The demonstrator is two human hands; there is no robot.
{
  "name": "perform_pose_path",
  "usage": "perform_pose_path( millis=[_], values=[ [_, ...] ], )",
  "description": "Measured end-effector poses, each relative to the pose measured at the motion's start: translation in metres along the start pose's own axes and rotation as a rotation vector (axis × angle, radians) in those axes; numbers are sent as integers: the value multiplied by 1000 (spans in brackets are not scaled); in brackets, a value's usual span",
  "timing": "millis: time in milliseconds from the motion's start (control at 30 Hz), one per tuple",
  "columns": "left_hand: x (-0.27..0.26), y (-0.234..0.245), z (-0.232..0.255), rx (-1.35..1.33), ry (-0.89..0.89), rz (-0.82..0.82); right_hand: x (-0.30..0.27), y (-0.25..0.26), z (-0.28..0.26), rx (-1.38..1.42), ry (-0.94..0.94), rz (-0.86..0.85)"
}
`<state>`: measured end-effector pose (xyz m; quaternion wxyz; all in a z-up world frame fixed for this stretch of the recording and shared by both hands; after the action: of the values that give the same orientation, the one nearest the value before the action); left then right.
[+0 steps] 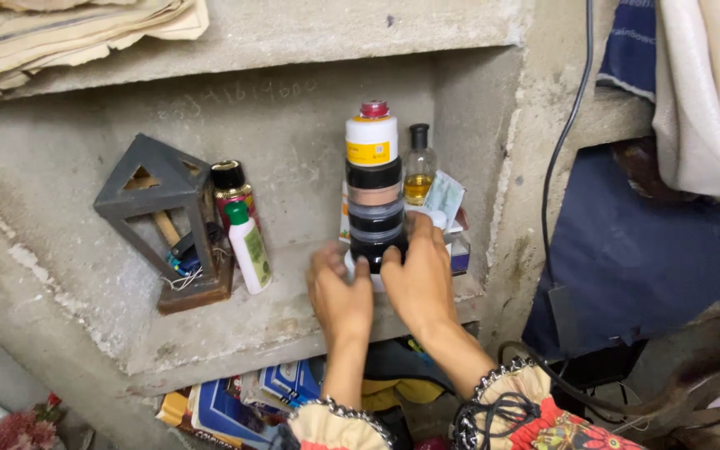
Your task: The recorder organizes various jars and bottles of skincare products on a built-in wall shelf.
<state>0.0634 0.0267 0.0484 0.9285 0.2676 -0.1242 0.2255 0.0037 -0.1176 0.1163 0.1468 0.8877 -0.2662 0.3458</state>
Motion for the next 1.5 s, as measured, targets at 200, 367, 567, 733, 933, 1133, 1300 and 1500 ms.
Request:
perform_pose_path(
  millis=[200, 367, 567, 733, 933, 1133, 1300, 1500],
  values=[
    [33, 25, 40, -137, -184, 134, 21, 7, -9, 43, -70, 21],
    [45, 17, 46, -132, -208, 107, 24, 2, -10, 41, -75, 4],
    [50, 4, 57, -145, -270, 67, 29, 6, -7, 36, 46, 15],
    [49, 0, 67, -138, -286, 53, 32, 19, -18, 80, -159, 10],
    [48, -6, 76, -93, -321, 60, 40, 21, -11, 118, -174, -5],
    [43, 5, 87, -37, -244, 72, 44, 24, -5, 83, -136, 4],
    [43, 4, 78, 1, -149, 77, 46, 24, -2, 83, -116, 6],
    [44, 1, 72, -8, -217, 165, 46, 26, -1, 75, -138, 1]
  ],
)
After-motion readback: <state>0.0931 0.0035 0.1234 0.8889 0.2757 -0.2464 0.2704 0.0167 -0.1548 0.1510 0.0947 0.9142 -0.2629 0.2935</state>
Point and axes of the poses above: each hand's wrist, its own x-axis towards the middle knuckle, its own y-axis out of the back of the hand, z = x × y, the point moved 7 cm from there along x, towards the middle knuckle, and after that the axes turned 15 degrees about x, right-handed, at the moved point
